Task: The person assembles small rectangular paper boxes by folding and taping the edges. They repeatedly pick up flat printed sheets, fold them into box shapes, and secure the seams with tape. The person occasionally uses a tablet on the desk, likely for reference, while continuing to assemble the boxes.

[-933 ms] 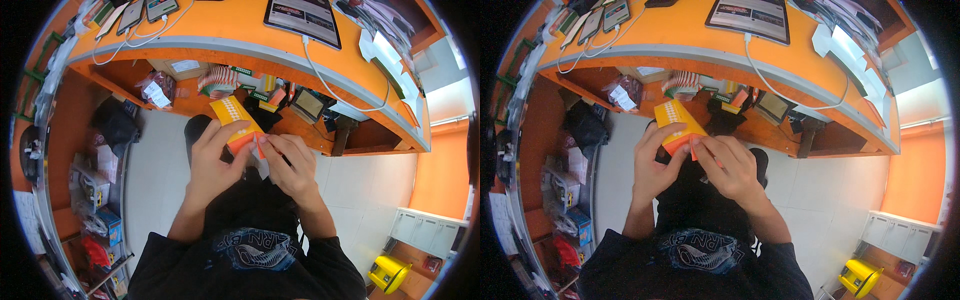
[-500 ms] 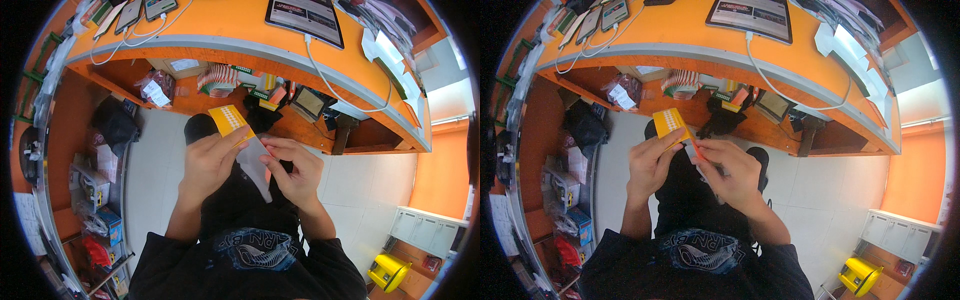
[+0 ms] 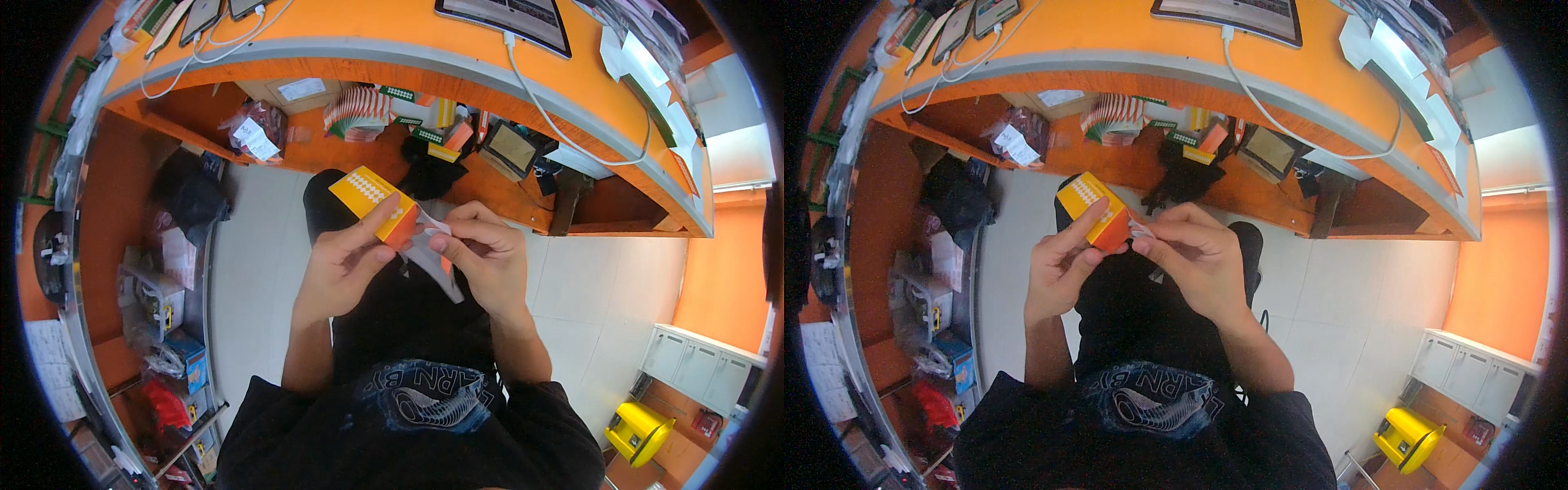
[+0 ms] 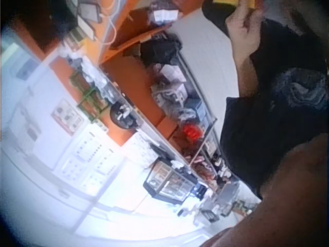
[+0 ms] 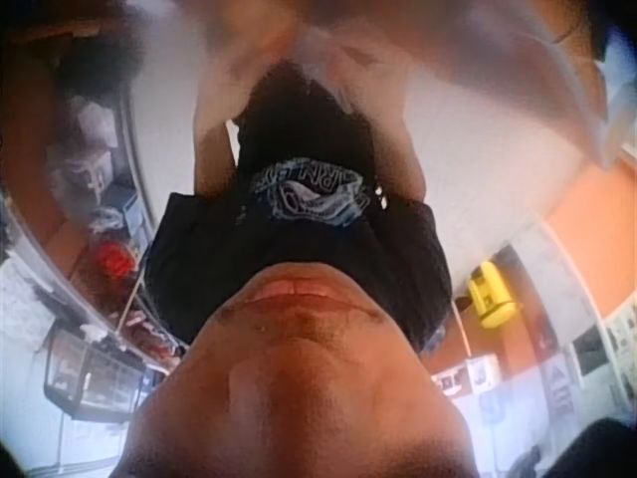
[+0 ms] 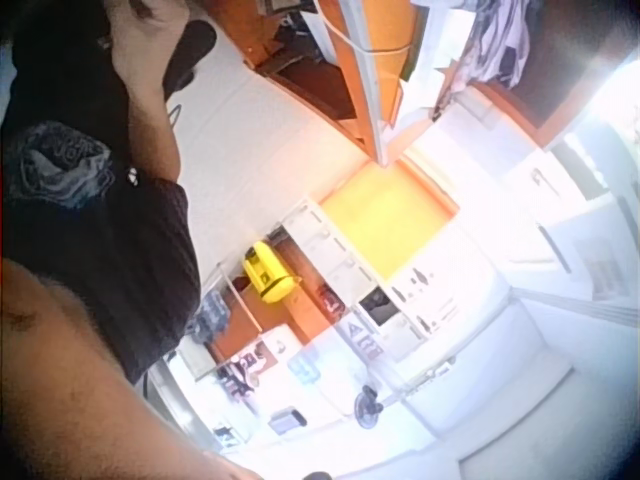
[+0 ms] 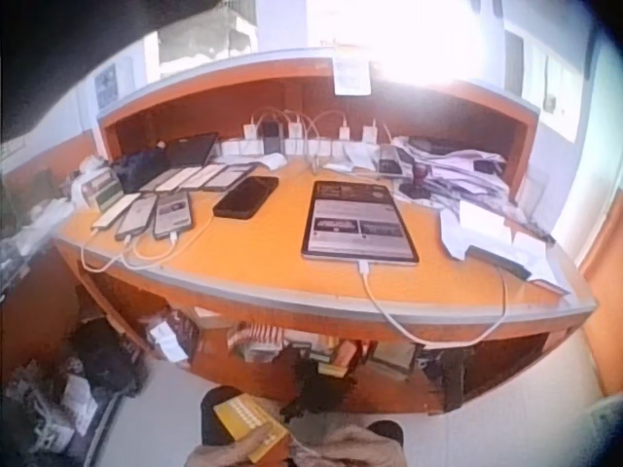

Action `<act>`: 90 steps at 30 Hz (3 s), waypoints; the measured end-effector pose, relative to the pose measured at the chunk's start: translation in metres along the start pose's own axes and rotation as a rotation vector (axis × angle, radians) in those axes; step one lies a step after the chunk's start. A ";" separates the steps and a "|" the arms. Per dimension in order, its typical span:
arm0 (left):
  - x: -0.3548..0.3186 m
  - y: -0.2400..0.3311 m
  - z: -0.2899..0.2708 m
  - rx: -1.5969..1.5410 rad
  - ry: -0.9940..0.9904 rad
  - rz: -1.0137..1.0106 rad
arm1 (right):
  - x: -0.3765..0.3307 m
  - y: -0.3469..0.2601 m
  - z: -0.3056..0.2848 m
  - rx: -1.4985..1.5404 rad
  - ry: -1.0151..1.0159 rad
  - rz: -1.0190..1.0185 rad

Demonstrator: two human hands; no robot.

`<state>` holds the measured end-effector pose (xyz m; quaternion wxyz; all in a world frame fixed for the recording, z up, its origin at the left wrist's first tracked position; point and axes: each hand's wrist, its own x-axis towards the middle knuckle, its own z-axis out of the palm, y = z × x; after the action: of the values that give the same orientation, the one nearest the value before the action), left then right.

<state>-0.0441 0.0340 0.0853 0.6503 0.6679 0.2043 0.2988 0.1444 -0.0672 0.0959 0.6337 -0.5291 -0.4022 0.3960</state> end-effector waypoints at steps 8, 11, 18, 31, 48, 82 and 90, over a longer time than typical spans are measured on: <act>-0.004 0.005 -0.003 0.071 0.126 0.110 | 0.000 -0.011 0.000 -0.235 -0.168 -0.149; -0.003 0.006 0.003 0.007 0.203 0.114 | -0.001 -0.012 0.001 -0.227 -0.170 -0.115; -0.003 -0.002 0.012 0.038 0.241 0.209 | -0.006 -0.018 0.013 -0.463 -0.067 -0.210; 0.001 -0.014 0.017 0.015 0.267 0.325 | -0.007 -0.018 0.009 -0.483 -0.040 -0.296; 0.004 -0.020 0.043 -0.086 0.353 0.338 | 0.004 -0.015 0.013 -0.776 -0.002 -0.689; 0.026 -0.225 0.036 -0.422 0.495 -0.485 | 0.325 -0.110 -0.136 -1.355 0.273 -0.686; 0.031 -0.235 0.042 -0.332 0.383 -0.552 | 0.325 -0.088 -0.143 -1.477 0.199 -0.630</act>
<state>0.0343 0.0397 -0.1428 0.7557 0.4053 0.4435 0.2606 0.4016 0.1733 0.1954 0.2353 -0.7056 -0.6319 -0.2179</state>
